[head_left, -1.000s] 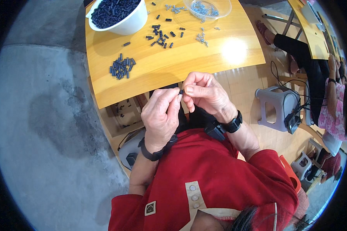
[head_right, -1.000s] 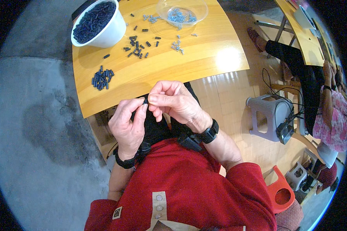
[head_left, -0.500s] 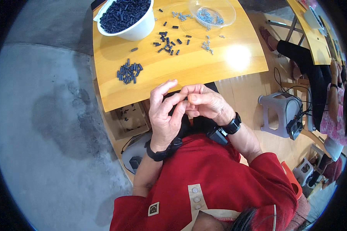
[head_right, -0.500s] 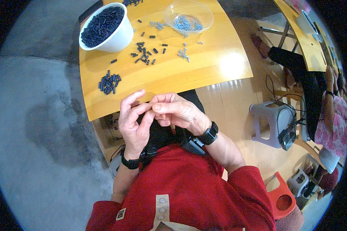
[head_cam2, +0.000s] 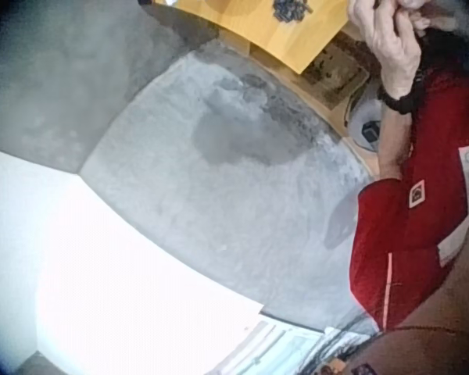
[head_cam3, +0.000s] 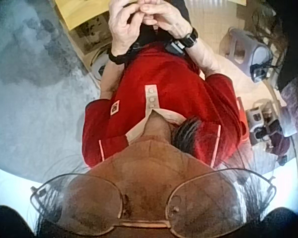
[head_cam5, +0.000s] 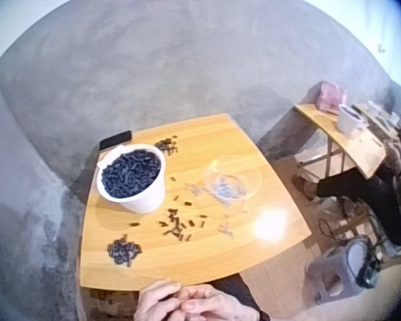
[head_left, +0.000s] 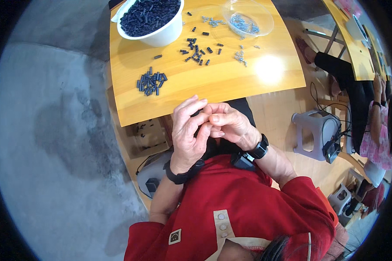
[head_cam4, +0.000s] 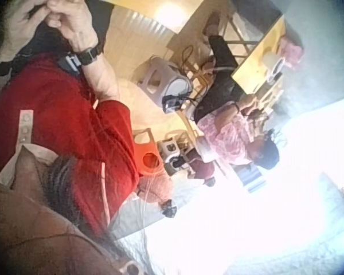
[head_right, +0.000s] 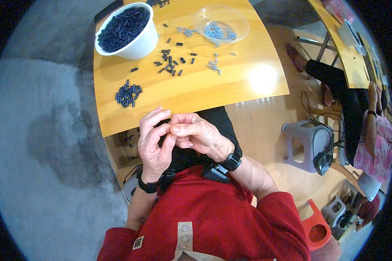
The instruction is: Assembling small black and grey plastic components at a work table.
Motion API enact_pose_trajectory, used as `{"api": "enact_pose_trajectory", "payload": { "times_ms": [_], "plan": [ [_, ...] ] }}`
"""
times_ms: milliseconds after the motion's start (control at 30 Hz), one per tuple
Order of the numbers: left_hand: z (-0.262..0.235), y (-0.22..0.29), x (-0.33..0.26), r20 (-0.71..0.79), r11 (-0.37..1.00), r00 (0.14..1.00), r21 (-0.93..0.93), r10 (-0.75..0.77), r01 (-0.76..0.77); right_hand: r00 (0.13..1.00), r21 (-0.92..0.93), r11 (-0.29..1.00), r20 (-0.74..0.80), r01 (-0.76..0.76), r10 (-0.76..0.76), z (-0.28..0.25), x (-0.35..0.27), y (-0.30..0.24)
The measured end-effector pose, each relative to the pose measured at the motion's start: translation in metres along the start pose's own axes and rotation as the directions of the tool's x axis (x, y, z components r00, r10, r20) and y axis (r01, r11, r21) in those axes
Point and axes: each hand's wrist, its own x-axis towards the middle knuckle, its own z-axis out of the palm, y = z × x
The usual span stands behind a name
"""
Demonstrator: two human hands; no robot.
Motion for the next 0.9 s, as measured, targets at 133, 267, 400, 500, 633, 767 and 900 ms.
{"api": "enact_pose_trajectory", "payload": {
  "times_ms": [133,267,400,500,633,767,900],
  "plan": [
    [-0.002,-0.005,-0.001,-0.047,0.999,0.998,-0.033,-0.041,0.04,1.0,-0.008,1.0,-0.011,-0.016,0.016,0.004,0.007,0.0],
    [-0.016,-0.012,0.002,-0.142,0.981,0.977,0.093,-0.158,0.173,0.979,-0.372,0.927,-0.2,-0.052,-0.025,0.02,0.015,-0.01],
    [-0.029,-0.047,0.014,-0.338,0.889,0.918,0.326,-0.207,0.32,0.821,-0.92,0.39,-0.252,-0.04,-0.511,0.003,0.025,-0.026],
    [-0.043,-0.071,0.022,-0.373,0.838,0.915,0.441,-0.156,0.322,0.662,-0.99,-0.08,-0.018,-0.117,-0.749,0.001,0.041,-0.051],
    [-0.048,-0.092,0.028,-0.363,0.797,0.921,0.51,-0.143,0.324,0.469,-0.873,-0.402,0.243,-0.275,-0.849,-0.013,0.067,-0.072],
    [-0.048,-0.107,0.03,-0.316,0.784,0.946,0.57,-0.068,0.246,0.469,-0.747,-0.531,0.331,-0.4,-0.819,-0.028,0.08,-0.076],
    [-0.051,-0.11,0.029,-0.274,0.738,0.959,0.632,-0.07,0.235,0.525,-0.689,-0.568,0.31,-0.45,-0.792,-0.035,0.092,-0.071]
  ]
}}
